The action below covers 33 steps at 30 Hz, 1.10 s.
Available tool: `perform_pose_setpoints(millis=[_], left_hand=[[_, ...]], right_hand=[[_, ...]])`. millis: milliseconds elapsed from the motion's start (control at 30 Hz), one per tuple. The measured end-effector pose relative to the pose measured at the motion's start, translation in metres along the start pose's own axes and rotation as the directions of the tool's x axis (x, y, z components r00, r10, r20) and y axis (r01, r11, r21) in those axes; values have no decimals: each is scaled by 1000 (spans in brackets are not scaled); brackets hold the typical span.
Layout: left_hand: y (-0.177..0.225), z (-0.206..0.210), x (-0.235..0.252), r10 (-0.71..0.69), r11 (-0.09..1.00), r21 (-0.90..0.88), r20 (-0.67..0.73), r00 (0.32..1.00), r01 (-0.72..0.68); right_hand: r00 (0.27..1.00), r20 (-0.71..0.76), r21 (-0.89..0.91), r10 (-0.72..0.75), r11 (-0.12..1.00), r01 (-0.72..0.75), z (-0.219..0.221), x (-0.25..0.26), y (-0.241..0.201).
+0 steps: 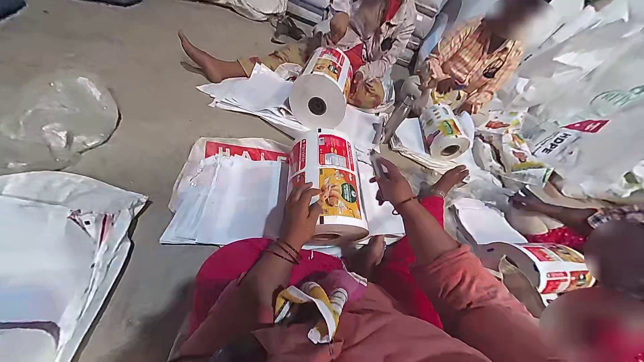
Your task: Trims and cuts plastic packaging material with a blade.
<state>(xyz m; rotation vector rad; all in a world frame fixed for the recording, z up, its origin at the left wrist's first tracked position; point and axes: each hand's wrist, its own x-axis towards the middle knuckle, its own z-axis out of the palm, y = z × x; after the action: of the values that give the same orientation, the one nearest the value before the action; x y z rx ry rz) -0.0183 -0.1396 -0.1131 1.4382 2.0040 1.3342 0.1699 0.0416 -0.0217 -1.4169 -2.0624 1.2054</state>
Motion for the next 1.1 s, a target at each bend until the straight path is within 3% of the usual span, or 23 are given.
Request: perform_pose_setpoints(millis=[100,233,467,633,833,1100], left_hand=[[-6,-3,-2,-24,998,-53,-18,1000,23],[-10,-7,-4,-44,993,-109,-30,999,41],[-14,-15,1,-89,974,-214,-75,993,71],[-16,-16,5,-98,960,-273,-135,986,58],[-9,-25,3,-223,945,-264,-91,971,192],[-7,-31,-3,-249,936,-262,-25,968,234]], right_hand=[[993,105,-155,-47,986,63,23,32,-43],[992,121,-405,-36,910,82,47,75,-84],[991,134,-606,-12,790,92,63,102,-117],[990,137,-643,24,763,70,65,97,-126],[984,170,-708,53,701,84,66,88,-134],[992,109,-756,-62,642,123,80,89,-123]])
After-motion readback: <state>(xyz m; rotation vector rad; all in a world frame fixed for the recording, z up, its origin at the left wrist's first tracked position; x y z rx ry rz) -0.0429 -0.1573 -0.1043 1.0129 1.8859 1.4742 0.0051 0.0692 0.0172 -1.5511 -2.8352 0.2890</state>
